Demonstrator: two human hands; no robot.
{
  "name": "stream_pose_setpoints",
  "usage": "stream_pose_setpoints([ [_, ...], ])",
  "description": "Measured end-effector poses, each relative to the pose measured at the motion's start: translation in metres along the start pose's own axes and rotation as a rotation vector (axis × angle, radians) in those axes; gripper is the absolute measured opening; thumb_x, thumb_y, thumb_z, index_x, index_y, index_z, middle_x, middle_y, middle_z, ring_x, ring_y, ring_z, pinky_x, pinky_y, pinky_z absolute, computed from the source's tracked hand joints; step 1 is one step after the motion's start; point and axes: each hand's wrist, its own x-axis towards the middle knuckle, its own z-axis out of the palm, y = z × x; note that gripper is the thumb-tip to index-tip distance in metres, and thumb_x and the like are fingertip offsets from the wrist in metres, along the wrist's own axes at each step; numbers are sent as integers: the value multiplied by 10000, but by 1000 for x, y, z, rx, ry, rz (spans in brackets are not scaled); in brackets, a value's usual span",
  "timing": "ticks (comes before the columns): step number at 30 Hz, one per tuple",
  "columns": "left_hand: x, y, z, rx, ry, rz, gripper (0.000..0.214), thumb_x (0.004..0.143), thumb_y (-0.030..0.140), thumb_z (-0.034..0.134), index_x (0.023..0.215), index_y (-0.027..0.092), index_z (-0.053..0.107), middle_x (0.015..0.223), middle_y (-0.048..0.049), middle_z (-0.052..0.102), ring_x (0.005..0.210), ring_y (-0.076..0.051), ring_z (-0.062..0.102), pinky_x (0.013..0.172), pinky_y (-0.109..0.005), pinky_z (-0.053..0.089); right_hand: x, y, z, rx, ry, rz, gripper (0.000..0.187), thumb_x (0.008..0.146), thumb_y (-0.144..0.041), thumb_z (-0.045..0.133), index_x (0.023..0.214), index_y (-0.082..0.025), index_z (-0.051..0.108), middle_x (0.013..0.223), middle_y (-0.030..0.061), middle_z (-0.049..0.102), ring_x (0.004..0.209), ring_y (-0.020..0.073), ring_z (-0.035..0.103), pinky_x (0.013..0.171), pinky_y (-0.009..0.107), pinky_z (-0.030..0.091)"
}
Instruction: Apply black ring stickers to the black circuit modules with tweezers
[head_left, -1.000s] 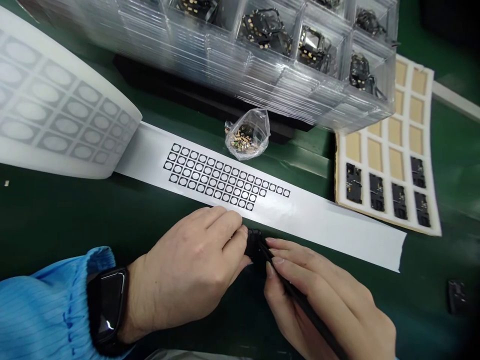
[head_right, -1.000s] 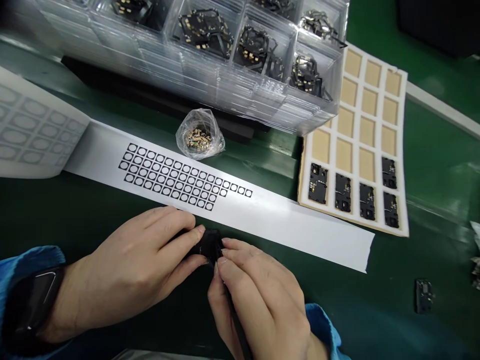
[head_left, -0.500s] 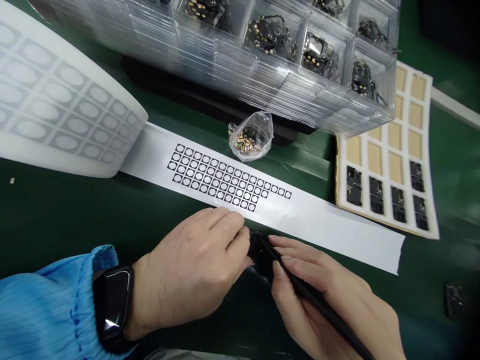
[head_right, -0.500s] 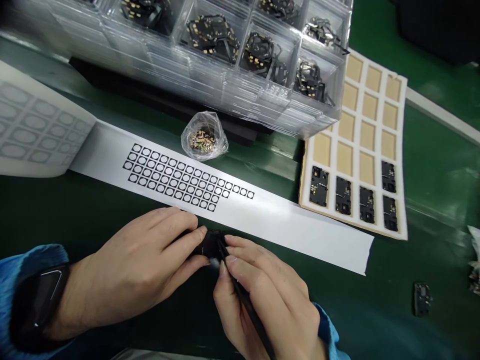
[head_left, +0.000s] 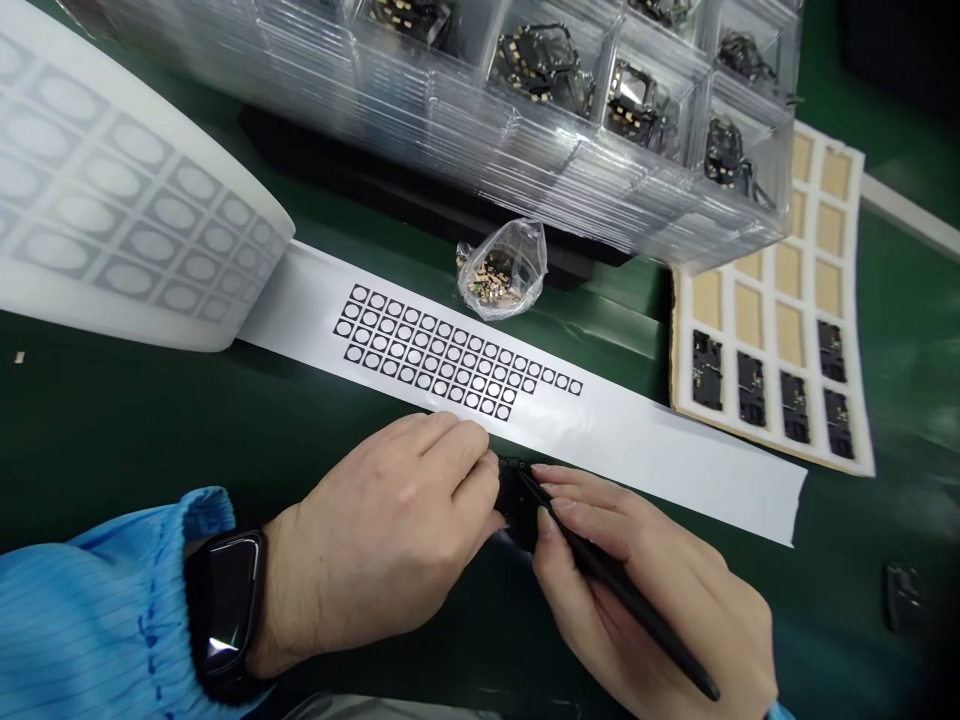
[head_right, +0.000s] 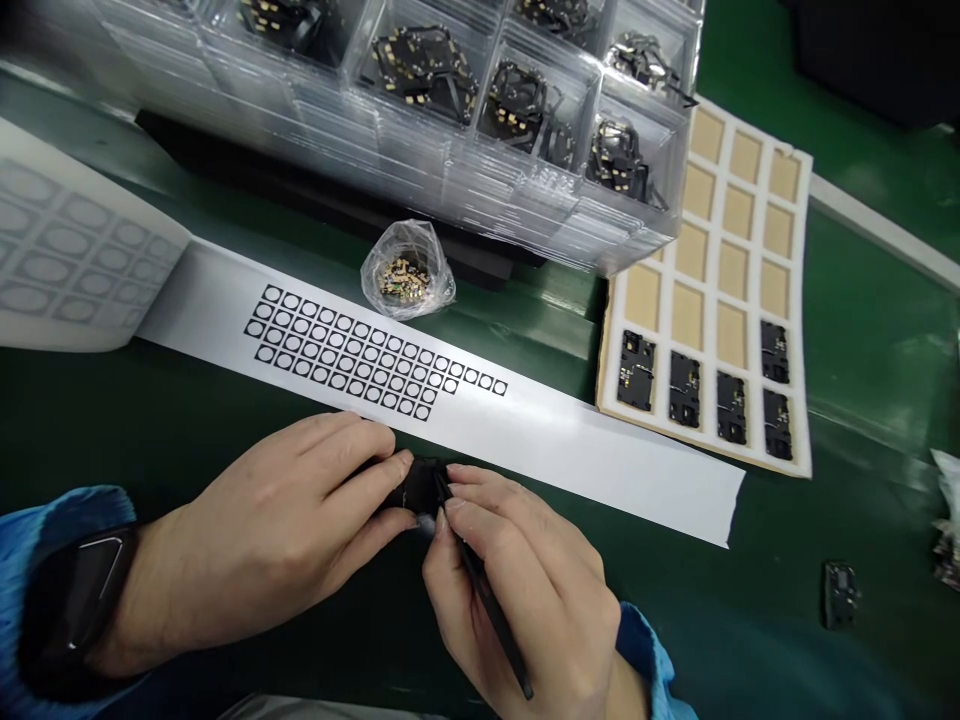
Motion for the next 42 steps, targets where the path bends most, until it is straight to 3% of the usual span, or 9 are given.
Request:
stream_pose_setpoints([
  [9, 0, 1, 1, -9, -14, -11, 212, 1011, 165, 607, 1124, 37, 732, 967, -119, 667, 883, -273, 638, 713, -463, 598, -4, 4, -1, -5, 49, -68, 295, 782, 59, 799, 1030, -91, 747, 1043, 98, 789, 1046, 248, 788, 943, 347, 677],
  [16, -1, 0, 2, -20, -20, -13, 202, 999, 162, 621, 1116, 42, 733, 973, -118, 658, 885, -275, 621, 716, -468, 588, -2, 2, -3, -24, 7, -62, 267, 818, 15, 784, 1032, -135, 729, 1047, 74, 798, 1038, 221, 790, 957, 330, 673],
  [27, 0, -1, 2, -20, -16, -8, 197, 1000, 157, 614, 1111, 43, 730, 950, -105, 641, 852, -260, 590, 695, -459, 567, -2, 7, 0, 51, -22, -74, 310, 787, 36, 794, 1049, -114, 724, 1046, 87, 781, 1062, 241, 780, 945, 341, 672],
  [31, 0, -1, 1, -4, -17, 3, 203, 997, 161, 625, 1117, 38, 732, 951, -111, 652, 849, -262, 600, 688, -453, 571, 4, 8, 2, 166, 24, 36, 261, 800, 41, 775, 981, -143, 732, 961, 74, 788, 984, 235, 794, 888, 345, 678],
  [37, -1, -2, -2, -5, -39, 7, 176, 991, 172, 628, 1049, 54, 745, 926, -108, 643, 838, -260, 593, 692, -451, 574, 7, 15, -7, 234, 64, 305, 134, 860, -69, 784, 950, -158, 741, 1006, 79, 810, 947, 224, 799, 907, 317, 661],
  [42, 0, -1, -3, 13, -61, 16, 187, 988, 182, 622, 1050, 60, 748, 887, -92, 618, 809, -251, 564, 674, -447, 558, 9, 12, -12, 202, 68, 277, 155, 847, -63, 788, 956, -168, 754, 992, 64, 813, 945, 230, 801, 899, 324, 659],
])
